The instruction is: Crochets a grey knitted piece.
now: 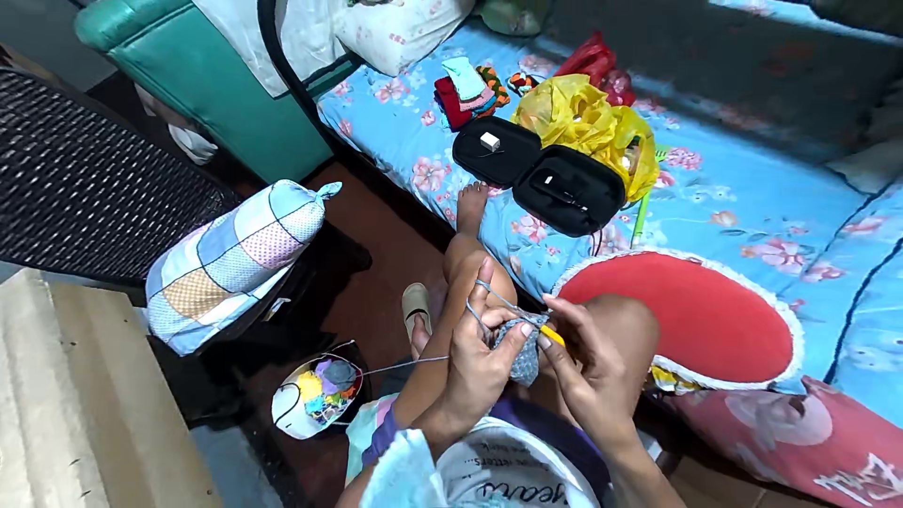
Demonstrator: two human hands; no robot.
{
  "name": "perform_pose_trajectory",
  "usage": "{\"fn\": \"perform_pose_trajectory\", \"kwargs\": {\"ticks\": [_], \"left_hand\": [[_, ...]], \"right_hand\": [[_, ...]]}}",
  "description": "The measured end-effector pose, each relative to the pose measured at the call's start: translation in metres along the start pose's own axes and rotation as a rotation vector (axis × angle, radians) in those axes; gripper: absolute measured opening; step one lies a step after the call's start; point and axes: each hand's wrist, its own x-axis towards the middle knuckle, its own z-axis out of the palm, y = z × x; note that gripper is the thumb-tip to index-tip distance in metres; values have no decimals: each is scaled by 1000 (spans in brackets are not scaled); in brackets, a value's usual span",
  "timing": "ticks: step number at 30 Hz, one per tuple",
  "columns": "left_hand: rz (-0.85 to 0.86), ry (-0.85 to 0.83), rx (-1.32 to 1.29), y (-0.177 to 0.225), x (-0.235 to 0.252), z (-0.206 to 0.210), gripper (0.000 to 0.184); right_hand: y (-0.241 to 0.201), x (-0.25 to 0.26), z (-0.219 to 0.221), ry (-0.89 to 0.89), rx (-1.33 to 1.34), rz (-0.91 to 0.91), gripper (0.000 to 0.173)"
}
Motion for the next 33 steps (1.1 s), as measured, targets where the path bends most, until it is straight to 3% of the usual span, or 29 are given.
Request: {"fn": "perform_pose_trajectory", "kwargs": {"ticks": [3, 6, 8, 12, 14, 18, 20, 22, 25, 29, 33], "left_hand": [[3, -9, 101, 7, 7, -13, 74], [11, -27, 163, 10, 10, -19, 63], [-2, -57, 131, 9, 10, -19, 64], [10, -118, 37, 7, 10, -14, 69], [61, -128, 130, 5, 9, -12, 63], [230, -150, 427, 2, 4, -6, 42], [318, -115, 434, -8, -1, 0, 39], [371, -40, 261, -19, -4, 9, 38], [315, 2, 17, -17, -1, 15, 45], [325, 5, 74, -11, 5, 11, 43], [288, -52, 158, -5, 7, 5, 42]], "right_hand": [[0, 5, -7, 52, -477, -263, 29], [-5, 7, -20, -15, -584, -326, 25], [-5, 9, -31, -127, -320, -140, 25], [3, 21, -42, -262, 556, 461, 38], [7, 20, -36, -270, 661, 506, 36], [-3, 14, -20, -147, 201, 192, 19], [-6, 16, -15, -108, 85, 113, 15], [-7, 22, -16, -121, 327, 194, 22], [2, 21, -15, -103, 726, 275, 32], [9, 5, -4, 93, 299, 7, 22], [16, -2, -3, 146, -73, -191, 9]]}}
